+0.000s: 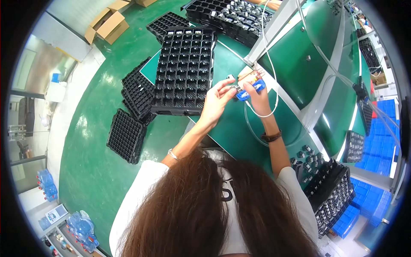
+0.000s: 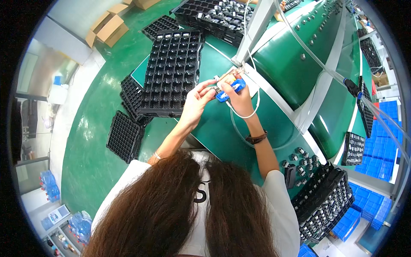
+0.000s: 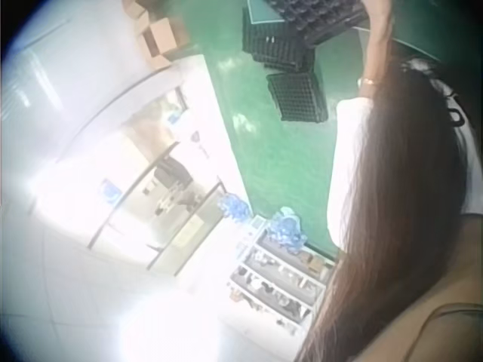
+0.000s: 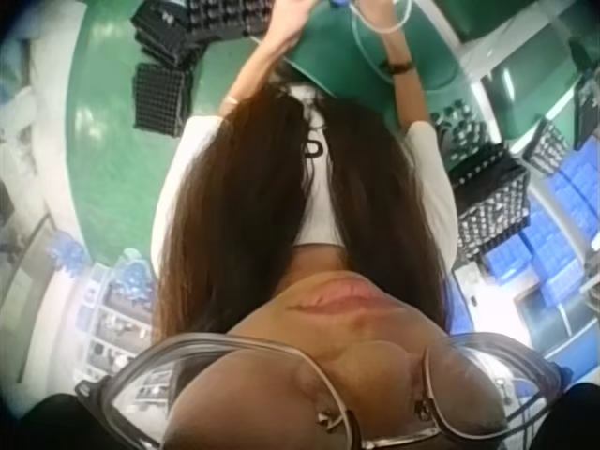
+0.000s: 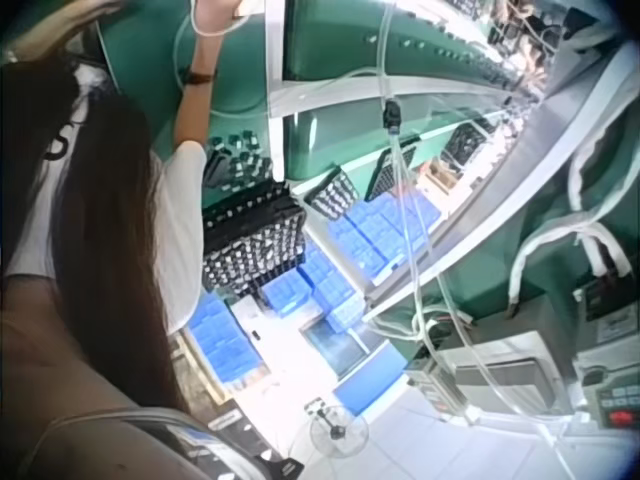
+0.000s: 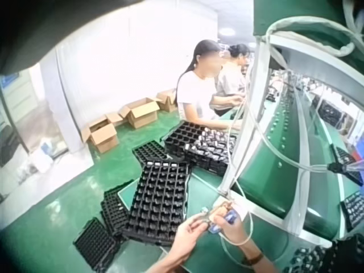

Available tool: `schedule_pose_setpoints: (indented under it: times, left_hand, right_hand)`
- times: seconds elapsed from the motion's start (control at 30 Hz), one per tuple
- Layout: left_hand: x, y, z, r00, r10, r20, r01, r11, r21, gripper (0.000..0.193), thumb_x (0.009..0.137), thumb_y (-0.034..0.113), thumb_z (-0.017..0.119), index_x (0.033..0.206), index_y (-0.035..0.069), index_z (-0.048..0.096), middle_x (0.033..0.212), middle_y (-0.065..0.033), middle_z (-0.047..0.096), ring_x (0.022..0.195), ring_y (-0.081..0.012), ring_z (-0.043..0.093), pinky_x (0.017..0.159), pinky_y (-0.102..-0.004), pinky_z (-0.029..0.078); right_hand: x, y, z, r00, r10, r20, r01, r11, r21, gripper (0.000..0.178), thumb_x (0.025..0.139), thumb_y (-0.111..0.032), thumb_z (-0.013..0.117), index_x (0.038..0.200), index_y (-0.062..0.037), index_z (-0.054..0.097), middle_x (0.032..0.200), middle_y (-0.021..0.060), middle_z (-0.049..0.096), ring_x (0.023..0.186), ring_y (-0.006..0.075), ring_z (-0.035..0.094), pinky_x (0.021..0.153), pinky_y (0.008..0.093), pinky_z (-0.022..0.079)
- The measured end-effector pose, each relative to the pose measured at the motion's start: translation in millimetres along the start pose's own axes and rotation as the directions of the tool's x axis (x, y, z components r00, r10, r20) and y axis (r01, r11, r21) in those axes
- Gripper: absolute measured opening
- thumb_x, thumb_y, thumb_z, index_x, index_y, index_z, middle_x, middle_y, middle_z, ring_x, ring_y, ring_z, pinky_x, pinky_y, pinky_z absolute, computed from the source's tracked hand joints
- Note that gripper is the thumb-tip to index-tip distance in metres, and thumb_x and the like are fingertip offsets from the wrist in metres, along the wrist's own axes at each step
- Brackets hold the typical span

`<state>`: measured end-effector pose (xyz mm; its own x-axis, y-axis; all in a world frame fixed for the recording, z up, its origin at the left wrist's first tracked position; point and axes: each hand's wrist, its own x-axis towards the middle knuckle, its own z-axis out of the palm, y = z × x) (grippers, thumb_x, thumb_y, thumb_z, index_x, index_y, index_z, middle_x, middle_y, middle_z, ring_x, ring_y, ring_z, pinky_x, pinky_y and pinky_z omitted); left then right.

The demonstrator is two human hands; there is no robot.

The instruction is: The person processes components by picking them up, pressing them into a handheld tool, and placing them one by one into a tray. The person then stacks and organizes the component trays on the workstation.

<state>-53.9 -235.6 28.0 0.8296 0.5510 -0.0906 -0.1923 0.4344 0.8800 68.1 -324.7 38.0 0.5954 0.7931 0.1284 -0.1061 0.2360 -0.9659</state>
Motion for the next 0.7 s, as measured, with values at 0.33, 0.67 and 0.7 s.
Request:
schedule_pose_setpoints:
  times: [0.33, 0.67, 0.7]
  left_hand:
    - [-9.1, -15.7, 13.6, 0.998, -0.025, -0.058, 0.022, 0.998, -0.066, 0.038, 0.087, 0.009, 0.062, 0.122, -0.001, 0.051, 0.096, -0.0059, 0.065, 0.088, -0.009, 0.059, 0.083, -0.023, 0.046]
    - [-17.7, -24.6, 19.1, 0.993, -0.046, -0.111, 0.024, 0.981, -0.194, 0.036, 0.087, 0.008, 0.062, 0.12, -0.001, 0.051, 0.096, -0.0066, 0.065, 0.088, -0.009, 0.059, 0.084, -0.0228, 0.046]
    - [-17.9, -24.3, 19.1, 0.993, -0.042, -0.107, 0.023, 0.984, -0.174, 0.035, 0.087, 0.007, 0.063, 0.119, -0.002, 0.052, 0.097, -0.0066, 0.065, 0.088, -0.009, 0.059, 0.083, -0.0227, 0.046]
  right_hand:
    - [-22.4, 2.8, -9.5, 0.999, -0.033, -0.042, 0.03, 0.997, -0.069, 0.018, 0.085, -0.005, 0.052, 0.102, -0.0015, 0.055, 0.096, 0.0036, 0.058, 0.084, 0.0085, 0.055, 0.075, 0.0218, 0.044]
    - [-29.7, 8.0, -13.1, 0.996, -0.086, 0.001, 0.086, 0.996, -0.004, 0.015, 0.085, -0.004, 0.057, 0.099, -0.0003, 0.055, 0.099, 0.0052, 0.058, 0.085, 0.0088, 0.056, 0.073, 0.0222, 0.046]
    - [-30.0, 7.6, -12.4, 0.998, -0.07, 0.009, 0.069, 0.998, 0.012, 0.016, 0.085, -0.004, 0.057, 0.1, -0.0004, 0.055, 0.098, 0.0049, 0.058, 0.085, 0.0087, 0.056, 0.073, 0.0224, 0.046]
